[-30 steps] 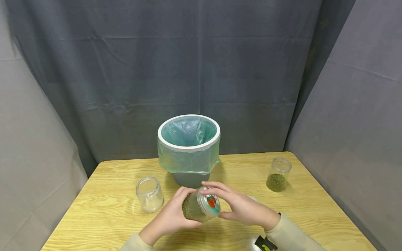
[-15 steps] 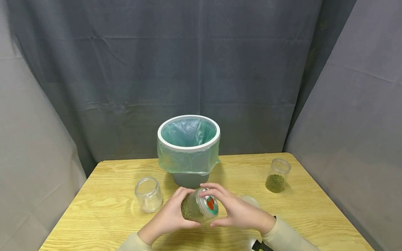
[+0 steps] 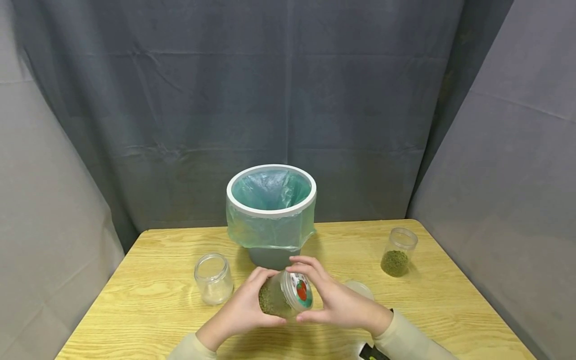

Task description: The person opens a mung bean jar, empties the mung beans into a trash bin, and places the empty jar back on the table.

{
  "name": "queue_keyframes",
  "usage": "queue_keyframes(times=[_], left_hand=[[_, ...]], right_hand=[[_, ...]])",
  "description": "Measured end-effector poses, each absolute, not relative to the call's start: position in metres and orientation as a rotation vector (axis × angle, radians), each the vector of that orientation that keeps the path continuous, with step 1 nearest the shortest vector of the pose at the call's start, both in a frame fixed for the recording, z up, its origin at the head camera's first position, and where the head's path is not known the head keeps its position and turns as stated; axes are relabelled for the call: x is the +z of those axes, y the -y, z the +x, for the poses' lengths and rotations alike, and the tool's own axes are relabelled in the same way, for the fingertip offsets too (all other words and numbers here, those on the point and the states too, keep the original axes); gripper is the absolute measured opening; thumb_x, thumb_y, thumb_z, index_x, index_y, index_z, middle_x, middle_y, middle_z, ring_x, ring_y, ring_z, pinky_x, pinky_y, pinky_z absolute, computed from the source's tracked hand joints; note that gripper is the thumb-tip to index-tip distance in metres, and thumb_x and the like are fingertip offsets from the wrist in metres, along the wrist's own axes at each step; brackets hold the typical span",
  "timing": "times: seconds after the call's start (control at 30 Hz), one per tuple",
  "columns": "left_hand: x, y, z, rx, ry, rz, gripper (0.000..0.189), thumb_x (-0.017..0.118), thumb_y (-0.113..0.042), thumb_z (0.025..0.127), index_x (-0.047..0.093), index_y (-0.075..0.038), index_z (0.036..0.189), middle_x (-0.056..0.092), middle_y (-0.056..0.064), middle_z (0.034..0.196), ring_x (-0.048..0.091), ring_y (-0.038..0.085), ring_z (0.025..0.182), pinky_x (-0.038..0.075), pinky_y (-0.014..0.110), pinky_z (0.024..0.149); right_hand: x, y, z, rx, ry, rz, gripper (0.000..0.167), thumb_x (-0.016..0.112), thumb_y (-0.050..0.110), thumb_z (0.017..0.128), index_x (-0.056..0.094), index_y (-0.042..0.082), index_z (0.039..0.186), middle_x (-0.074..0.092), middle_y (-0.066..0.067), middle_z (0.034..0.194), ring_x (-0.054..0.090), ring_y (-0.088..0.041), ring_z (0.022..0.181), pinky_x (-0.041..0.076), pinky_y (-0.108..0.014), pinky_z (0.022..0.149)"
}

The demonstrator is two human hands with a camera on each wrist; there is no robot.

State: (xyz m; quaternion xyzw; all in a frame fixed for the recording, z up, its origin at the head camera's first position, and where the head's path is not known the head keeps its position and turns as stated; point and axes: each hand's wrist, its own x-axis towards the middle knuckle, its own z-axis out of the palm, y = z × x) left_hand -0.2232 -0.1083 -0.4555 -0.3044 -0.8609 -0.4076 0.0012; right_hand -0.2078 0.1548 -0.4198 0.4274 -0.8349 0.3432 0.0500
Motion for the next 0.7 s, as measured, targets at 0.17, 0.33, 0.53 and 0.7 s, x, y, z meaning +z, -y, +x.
queue_keyframes(times=[0.17, 0.33, 0.53, 0.7], left_hand=[[-0.455, 0.1078, -0.2233, -1.296, 2.696, -0.953, 0.086, 0.096, -0.038, 0.069, 0.052, -0.021, 0.142, 0.052, -0.009, 0.128, 0.057, 0.015, 0.116, 0.052, 0.04, 0.099], [-0.4562, 0.1068, -0.2232, -1.285, 2.698, -0.961, 0.086, 0.097, -0.035, 0.069, 0.052, -0.021, 0.142, 0.053, -0.008, 0.128, 0.057, 0.015, 0.115, 0.053, 0.039, 0.098], [-0.4579, 0.1064, -0.2229, -1.291, 2.698, -0.968, 0.085, 0.097, -0.034, 0.069, 0.052, -0.022, 0.141, 0.053, -0.008, 0.128, 0.057, 0.015, 0.115, 0.052, 0.038, 0.097], [-0.4573, 0.1071, -0.2226, -1.299, 2.702, -0.975, 0.084, 0.097, -0.035, 0.069, 0.053, -0.024, 0.14, 0.053, -0.008, 0.128, 0.058, 0.015, 0.115, 0.052, 0.038, 0.098]], right_hand=[[-0.4162, -0.1538, -0.2083, 0.997, 2.61, 1.134, 0.084, 0.081, 0.041, 0.088, 0.034, 0.024, 0.156, 0.038, -0.002, 0.148, 0.056, -0.027, 0.129, 0.057, -0.045, 0.097], [-0.4147, -0.1556, -0.2085, 0.963, 2.715, 1.032, 0.079, 0.073, 0.054, 0.091, 0.039, 0.024, 0.155, 0.046, 0.0, 0.136, 0.061, -0.02, 0.117, 0.059, -0.039, 0.087], [-0.4149, -0.1564, -0.2095, 0.963, 2.738, 1.054, 0.076, 0.071, 0.055, 0.092, 0.044, 0.017, 0.152, 0.049, 0.004, 0.135, 0.06, -0.013, 0.108, 0.057, -0.03, 0.082], [-0.4137, -0.1573, -0.21, 0.954, 2.693, 1.118, 0.075, 0.075, 0.052, 0.09, 0.046, 0.02, 0.151, 0.048, 0.007, 0.136, 0.058, -0.01, 0.111, 0.057, -0.031, 0.089]])
